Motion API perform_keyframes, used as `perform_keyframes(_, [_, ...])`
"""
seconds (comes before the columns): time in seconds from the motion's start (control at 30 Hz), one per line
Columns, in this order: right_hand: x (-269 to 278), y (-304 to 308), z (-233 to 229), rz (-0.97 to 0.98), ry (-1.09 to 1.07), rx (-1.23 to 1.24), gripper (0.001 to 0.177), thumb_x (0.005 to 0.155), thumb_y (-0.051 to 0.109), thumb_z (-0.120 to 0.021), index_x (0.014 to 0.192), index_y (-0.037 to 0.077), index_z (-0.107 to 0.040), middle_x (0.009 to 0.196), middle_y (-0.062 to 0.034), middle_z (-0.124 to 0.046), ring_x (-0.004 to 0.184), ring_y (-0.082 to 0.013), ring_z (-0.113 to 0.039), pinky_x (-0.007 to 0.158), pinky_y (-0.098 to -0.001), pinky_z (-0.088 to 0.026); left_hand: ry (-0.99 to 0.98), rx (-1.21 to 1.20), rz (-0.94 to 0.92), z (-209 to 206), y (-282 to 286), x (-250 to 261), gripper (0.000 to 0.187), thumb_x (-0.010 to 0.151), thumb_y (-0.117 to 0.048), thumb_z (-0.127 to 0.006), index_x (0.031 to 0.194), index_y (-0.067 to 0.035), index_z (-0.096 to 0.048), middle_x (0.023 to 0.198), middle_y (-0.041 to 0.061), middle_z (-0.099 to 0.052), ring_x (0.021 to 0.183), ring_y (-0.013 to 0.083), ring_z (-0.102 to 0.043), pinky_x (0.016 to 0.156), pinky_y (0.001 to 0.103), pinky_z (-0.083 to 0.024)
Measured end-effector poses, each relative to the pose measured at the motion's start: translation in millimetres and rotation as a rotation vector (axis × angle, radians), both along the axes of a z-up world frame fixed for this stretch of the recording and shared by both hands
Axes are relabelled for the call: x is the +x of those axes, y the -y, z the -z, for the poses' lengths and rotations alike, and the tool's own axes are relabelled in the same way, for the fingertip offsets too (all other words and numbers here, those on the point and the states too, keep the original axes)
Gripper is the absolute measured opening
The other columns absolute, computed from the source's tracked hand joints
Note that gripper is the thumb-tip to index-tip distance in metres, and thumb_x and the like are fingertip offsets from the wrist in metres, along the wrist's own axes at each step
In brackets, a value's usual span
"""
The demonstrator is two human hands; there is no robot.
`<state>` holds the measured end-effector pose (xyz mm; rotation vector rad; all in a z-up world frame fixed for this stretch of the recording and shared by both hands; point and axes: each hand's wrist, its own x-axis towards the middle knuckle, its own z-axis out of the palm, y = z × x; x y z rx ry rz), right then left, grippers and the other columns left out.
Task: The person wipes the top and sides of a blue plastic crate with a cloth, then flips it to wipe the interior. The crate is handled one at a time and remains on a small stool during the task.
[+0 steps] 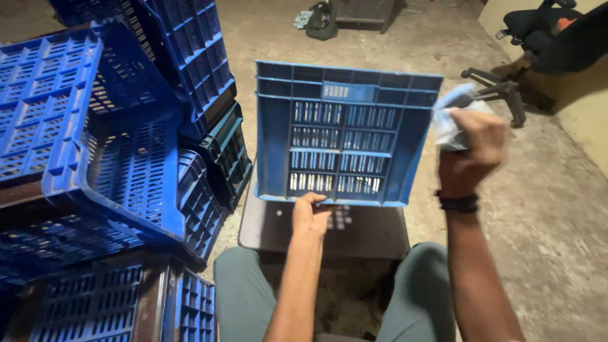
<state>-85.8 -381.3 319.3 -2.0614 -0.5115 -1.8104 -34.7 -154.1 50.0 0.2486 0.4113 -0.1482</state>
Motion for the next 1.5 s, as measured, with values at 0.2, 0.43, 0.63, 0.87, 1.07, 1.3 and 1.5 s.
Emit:
perform_keyframes(0.2, [7.9,-24.4,48.9,-0.235,-0.372,0.117,0.06,0.078,-0.01,-0.052,0.13,0.01,-0.072,0.145,-0.0147,-0.063,0.151,-0.0392,-0.042,0.127,-0.0476,-0.034,0.002,-0.024,0.013,-14.5,0.7,-0.6,0.027,0.07,0.007,-0.055,0.096,0.006,-0.058,0.105,0.022,-0.061,0.101,0.0418,-0.064,0.094,0.066,-0.054])
perform_keyframes(0.43, [-50.2,-37.6,118.0,-0.111,-0.515,0.135,0.077,0.067,-0.013,-0.045,0.138,0.009,-0.067,0.148,-0.0123,-0.061,0.155,-0.0358,-0.038,0.127,-0.0518,-0.03,-0.003,-0.038,0.022,-22.9,2.1,11.7,0.029,0.072,0.007,-0.055,0.101,0.006,-0.058,0.107,0.022,-0.06,0.102,0.0424,-0.063,0.096,0.066,-0.052])
perform_keyframes(0.63, [-46.0,-28.4,122.9,-0.035,-0.535,0.029,0.079,0.069,-0.004,-0.052,0.145,0.012,-0.061,0.157,-0.0123,-0.052,0.157,-0.0389,-0.031,0.128,-0.0593,-0.021,0.017,-0.035,0.045,-10.1,2.1,3.0,0.032,0.071,0.008,-0.053,0.103,0.009,-0.057,0.11,0.025,-0.06,0.105,0.0438,-0.063,0.098,0.067,-0.053])
perform_keyframes(0.87, [24.2,-9.4,55.7,-0.183,-0.411,0.027,0.053,0.097,0.024,-0.069,0.148,0.014,-0.06,0.166,-0.0164,-0.039,0.158,-0.0438,-0.024,0.13,-0.055,-0.022,0.041,0.003,0.059,-13.6,7.0,6.2,0.03,0.072,0.007,-0.055,0.102,0.006,-0.058,0.109,0.023,-0.061,0.102,0.0409,-0.063,0.093,0.064,-0.053])
perform_keyframes(1.07, [15.5,-20.6,77.2,-0.141,-0.372,0.137,0.048,0.1,0.021,-0.066,0.146,0.009,-0.062,0.16,-0.021,-0.046,0.157,-0.0425,-0.03,0.129,-0.0563,-0.019,0.034,0.031,0.056,-16.1,13.1,7.6,0.029,0.069,0.007,-0.055,0.098,0.002,-0.061,0.103,0.018,-0.061,0.099,0.0401,-0.062,0.09,0.063,-0.054])
perform_keyframes(1.3, [-56.9,-32.8,145.2,-0.151,-0.552,0.183,0.063,0.079,0.005,-0.058,0.142,0.007,-0.061,0.146,-0.0207,-0.059,0.153,-0.0362,-0.04,0.127,-0.0534,-0.025,0.014,-0.003,0.065,-11.5,12.9,22.8,0.024,0.072,0.006,-0.056,0.096,0.008,-0.057,0.102,0.022,-0.061,0.098,0.0414,-0.064,0.093,0.066,-0.054])
perform_keyframes(1.5, [-28.3,-31.1,128.0,-0.127,-0.453,0.183,0.058,0.088,-0.001,-0.056,0.146,0.005,-0.06,0.154,-0.0245,-0.054,0.152,-0.0381,-0.043,0.128,-0.0492,-0.03,0.033,0.0,0.102,2.7,16.0,2.2,0.023,0.073,0.007,-0.056,0.095,0.009,-0.059,0.1,0.023,-0.063,0.097,0.0399,-0.066,0.096,0.063,-0.056])
